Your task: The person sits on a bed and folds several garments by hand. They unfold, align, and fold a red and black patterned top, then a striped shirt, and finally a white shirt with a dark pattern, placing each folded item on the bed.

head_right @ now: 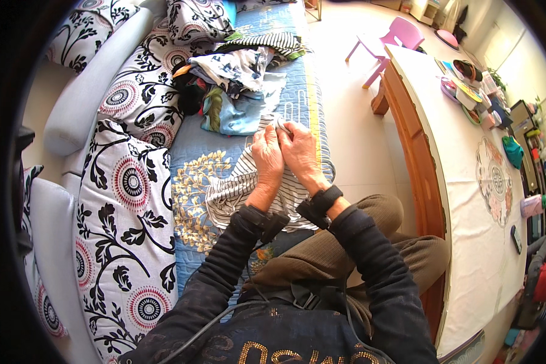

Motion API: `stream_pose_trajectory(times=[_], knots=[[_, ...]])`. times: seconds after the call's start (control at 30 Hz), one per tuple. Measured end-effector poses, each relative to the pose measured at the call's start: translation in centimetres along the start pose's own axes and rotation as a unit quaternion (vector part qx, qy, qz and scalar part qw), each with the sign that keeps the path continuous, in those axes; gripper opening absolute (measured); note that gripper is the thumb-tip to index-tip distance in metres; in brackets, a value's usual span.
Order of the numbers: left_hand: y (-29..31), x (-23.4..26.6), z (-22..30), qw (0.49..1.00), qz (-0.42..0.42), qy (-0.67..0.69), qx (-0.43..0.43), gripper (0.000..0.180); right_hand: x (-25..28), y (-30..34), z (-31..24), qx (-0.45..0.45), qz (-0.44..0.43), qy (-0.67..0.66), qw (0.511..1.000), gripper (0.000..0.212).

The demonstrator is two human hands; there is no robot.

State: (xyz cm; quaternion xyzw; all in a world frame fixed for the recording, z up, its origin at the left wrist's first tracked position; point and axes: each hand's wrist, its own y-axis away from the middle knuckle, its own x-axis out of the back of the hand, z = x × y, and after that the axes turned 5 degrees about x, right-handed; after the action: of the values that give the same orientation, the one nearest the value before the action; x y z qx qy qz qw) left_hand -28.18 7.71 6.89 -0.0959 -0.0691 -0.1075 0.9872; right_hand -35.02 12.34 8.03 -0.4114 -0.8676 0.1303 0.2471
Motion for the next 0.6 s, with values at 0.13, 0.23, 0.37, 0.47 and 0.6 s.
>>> stream_pose_trajectory(times=[0.13,0.23,0.37,0.47,0.6], knots=[[0.7,-0.2,-0.4,0.995,0.077,0.069,-0.015,0.035,0.5,0.8,0.2,-0.015,0.021,0.038,0.999,0.021],[1.1,-0.4,-0.3,0.993,0.075,0.083,0.047,0.033,0.6,0.9,0.2,0.008,0.019,0.056,0.998,0.019],[1.7,-0.4,0.1,0.988,0.038,0.130,0.081,0.034,0.6,0.9,-0.4,0.031,-0.017,0.059,0.998,0.019],[2.3,0.2,0.3,0.976,-0.018,0.214,0.041,0.044,0.8,0.9,-0.9,0.044,-0.060,0.066,0.995,0.024],[3.6,1.6,0.8,0.944,-0.115,0.296,0.089,0.067,1.2,0.7,-0.7,0.015,-0.085,0.020,0.996,0.027]])
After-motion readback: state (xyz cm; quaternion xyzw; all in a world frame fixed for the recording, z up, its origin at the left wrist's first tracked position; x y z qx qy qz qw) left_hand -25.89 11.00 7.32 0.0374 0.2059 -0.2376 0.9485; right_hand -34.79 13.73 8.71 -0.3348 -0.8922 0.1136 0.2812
